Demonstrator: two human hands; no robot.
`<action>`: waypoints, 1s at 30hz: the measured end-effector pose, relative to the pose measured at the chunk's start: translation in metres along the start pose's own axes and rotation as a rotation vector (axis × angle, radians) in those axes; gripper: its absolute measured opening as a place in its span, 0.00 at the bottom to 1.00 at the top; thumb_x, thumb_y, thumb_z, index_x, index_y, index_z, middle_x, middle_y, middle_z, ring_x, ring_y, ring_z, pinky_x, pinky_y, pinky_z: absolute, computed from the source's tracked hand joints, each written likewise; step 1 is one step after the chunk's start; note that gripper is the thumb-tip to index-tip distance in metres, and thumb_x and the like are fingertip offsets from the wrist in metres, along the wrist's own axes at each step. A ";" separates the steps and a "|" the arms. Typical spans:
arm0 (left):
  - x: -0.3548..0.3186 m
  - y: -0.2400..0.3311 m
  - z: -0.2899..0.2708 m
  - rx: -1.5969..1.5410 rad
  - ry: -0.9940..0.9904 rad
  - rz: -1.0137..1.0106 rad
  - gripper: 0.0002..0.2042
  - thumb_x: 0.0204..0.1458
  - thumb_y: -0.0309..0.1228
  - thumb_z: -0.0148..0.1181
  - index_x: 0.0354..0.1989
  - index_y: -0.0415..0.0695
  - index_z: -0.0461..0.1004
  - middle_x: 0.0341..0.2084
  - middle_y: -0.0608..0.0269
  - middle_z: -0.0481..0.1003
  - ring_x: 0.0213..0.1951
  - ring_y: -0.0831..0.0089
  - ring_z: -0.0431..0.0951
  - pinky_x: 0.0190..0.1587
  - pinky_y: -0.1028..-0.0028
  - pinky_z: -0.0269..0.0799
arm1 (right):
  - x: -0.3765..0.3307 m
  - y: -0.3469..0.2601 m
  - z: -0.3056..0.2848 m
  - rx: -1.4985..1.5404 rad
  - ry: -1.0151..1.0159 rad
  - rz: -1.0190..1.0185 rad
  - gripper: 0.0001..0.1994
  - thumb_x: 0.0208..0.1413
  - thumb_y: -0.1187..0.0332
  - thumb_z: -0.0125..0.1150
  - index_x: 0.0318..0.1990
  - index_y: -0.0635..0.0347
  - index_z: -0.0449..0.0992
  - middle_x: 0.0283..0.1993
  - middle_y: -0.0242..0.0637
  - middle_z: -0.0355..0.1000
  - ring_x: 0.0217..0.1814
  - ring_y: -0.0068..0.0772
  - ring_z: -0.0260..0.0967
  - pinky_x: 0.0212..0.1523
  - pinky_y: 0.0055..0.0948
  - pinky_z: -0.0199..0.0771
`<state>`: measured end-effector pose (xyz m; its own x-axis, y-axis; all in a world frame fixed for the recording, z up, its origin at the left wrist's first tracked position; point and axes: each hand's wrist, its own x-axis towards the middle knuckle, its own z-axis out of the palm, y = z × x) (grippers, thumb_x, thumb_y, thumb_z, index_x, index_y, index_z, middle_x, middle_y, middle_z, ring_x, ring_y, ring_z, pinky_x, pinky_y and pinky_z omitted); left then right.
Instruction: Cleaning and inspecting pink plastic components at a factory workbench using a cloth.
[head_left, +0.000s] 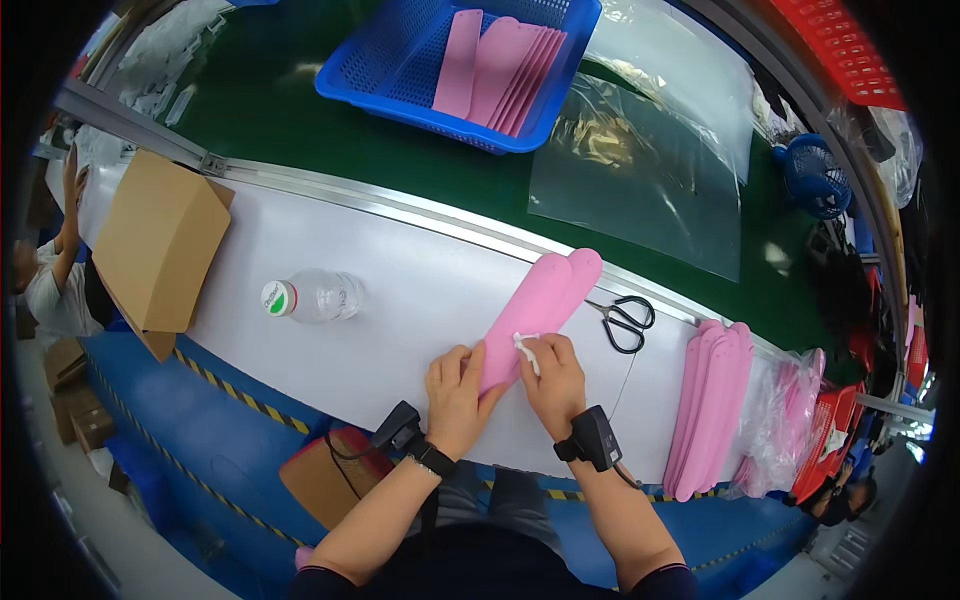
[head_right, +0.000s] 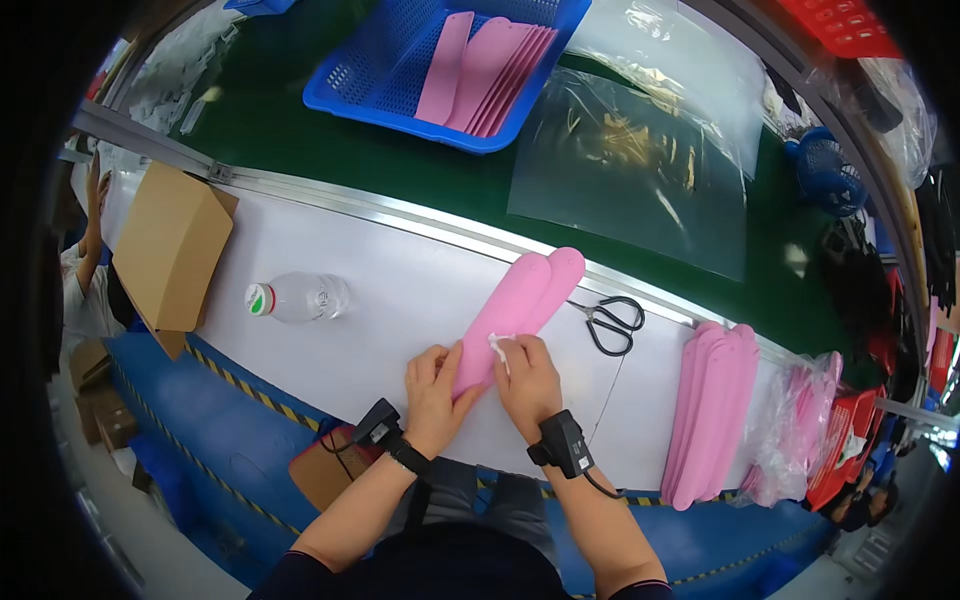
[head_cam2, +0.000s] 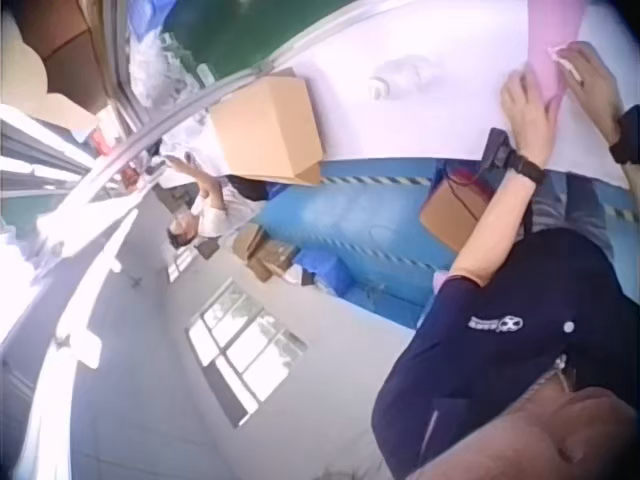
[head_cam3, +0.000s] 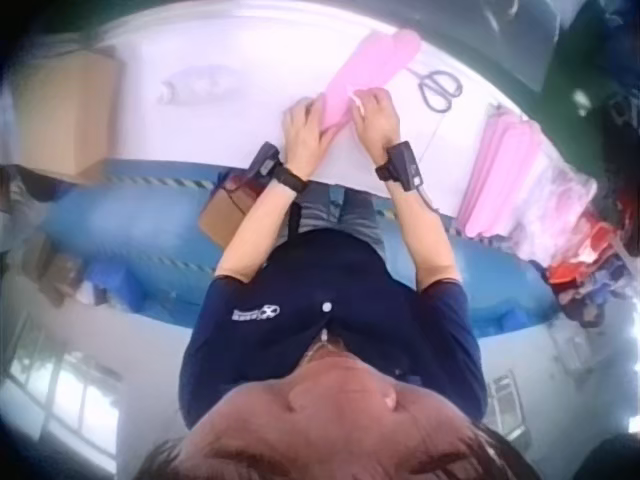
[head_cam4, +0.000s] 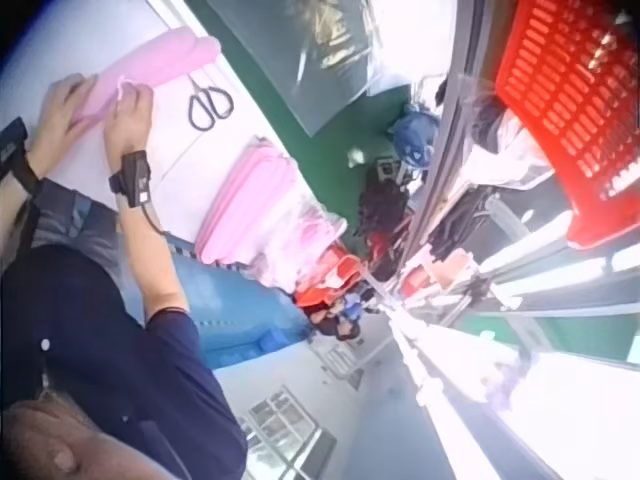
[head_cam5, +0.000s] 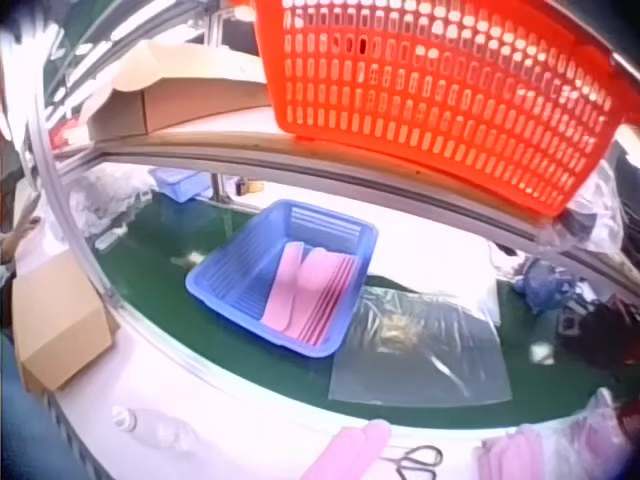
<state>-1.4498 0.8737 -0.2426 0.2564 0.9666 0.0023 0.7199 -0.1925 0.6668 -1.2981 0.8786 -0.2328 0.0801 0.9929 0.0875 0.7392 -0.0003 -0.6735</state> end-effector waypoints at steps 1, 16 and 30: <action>0.001 0.000 0.000 0.002 0.029 0.023 0.31 0.41 0.31 0.67 0.56 0.38 0.65 0.45 0.53 0.64 0.44 0.56 0.63 0.48 0.62 0.60 | 0.008 0.002 -0.002 -0.002 0.042 0.038 0.09 0.50 0.75 0.60 0.40 0.60 0.76 0.40 0.44 0.68 0.36 0.43 0.70 0.36 0.31 0.72; -0.001 0.004 0.000 -0.043 0.048 -0.038 0.33 0.39 0.28 0.68 0.56 0.36 0.63 0.44 0.49 0.65 0.45 0.53 0.64 0.48 0.61 0.61 | -0.005 0.002 -0.017 0.182 -0.160 0.120 0.07 0.47 0.73 0.60 0.36 0.61 0.76 0.34 0.44 0.69 0.35 0.48 0.70 0.35 0.36 0.72; 0.002 0.023 -0.032 -0.647 -0.281 -0.303 0.13 0.51 0.25 0.58 0.44 0.39 0.64 0.33 0.58 0.72 0.34 0.69 0.73 0.35 0.73 0.68 | 0.006 -0.014 -0.056 0.516 0.140 0.319 0.07 0.50 0.72 0.62 0.37 0.61 0.77 0.35 0.41 0.71 0.33 0.31 0.70 0.31 0.25 0.68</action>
<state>-1.4531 0.8767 -0.2034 0.3248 0.8651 -0.3822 0.2862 0.2952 0.9116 -1.2706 0.8783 -0.1823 0.3564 0.9284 -0.1051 0.2484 -0.2026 -0.9472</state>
